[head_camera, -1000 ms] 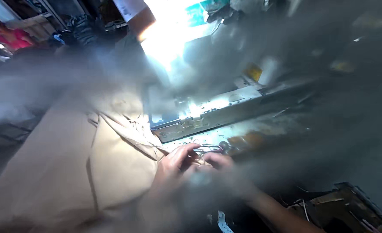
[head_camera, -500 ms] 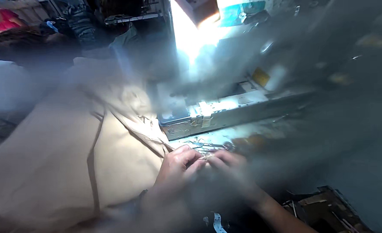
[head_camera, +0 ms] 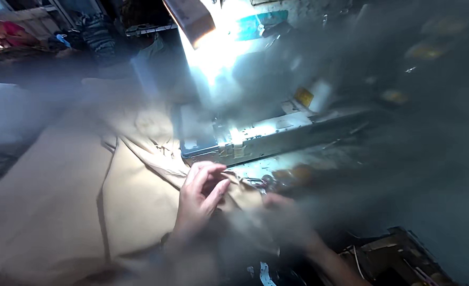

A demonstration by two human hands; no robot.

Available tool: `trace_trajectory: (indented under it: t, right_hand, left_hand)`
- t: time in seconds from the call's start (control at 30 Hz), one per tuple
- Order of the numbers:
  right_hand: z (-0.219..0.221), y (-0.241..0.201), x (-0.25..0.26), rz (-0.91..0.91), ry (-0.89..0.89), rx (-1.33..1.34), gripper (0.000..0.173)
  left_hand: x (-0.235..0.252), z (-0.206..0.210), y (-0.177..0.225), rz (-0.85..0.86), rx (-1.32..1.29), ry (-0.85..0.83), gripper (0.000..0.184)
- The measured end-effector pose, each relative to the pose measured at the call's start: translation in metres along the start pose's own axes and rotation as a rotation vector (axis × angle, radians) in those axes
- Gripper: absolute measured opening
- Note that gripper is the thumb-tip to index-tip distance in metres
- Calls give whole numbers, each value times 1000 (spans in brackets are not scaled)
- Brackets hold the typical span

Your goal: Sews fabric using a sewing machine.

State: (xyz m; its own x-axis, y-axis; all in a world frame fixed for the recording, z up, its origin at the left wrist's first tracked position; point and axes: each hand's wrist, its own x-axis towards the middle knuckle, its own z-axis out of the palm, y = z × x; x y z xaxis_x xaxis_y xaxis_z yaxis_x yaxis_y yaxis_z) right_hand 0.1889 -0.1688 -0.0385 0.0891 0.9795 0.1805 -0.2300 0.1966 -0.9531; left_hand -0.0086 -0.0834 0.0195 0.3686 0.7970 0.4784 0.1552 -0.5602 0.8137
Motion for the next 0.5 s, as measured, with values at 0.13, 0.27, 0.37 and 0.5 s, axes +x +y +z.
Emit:
trace_trajectory:
  t: [0.13,0.27,0.37,0.5]
  right_hand:
    - [8,-2,-3,55,-44,149,14]
    - [16,-12,-9,-67,-79,10,16]
    - [16,-9,-10,-175,81,-93,11]
    - [22,1,-13,-205,155,-433,56]
  left_hand:
    - [-53,13,19,-210,-134,-60,12]
    - [-61,30,20,33,254,-87,23]
    - [-64,27,24,72,253,-85,16]
    - [-70,2,32,-394,-364,-163,15]
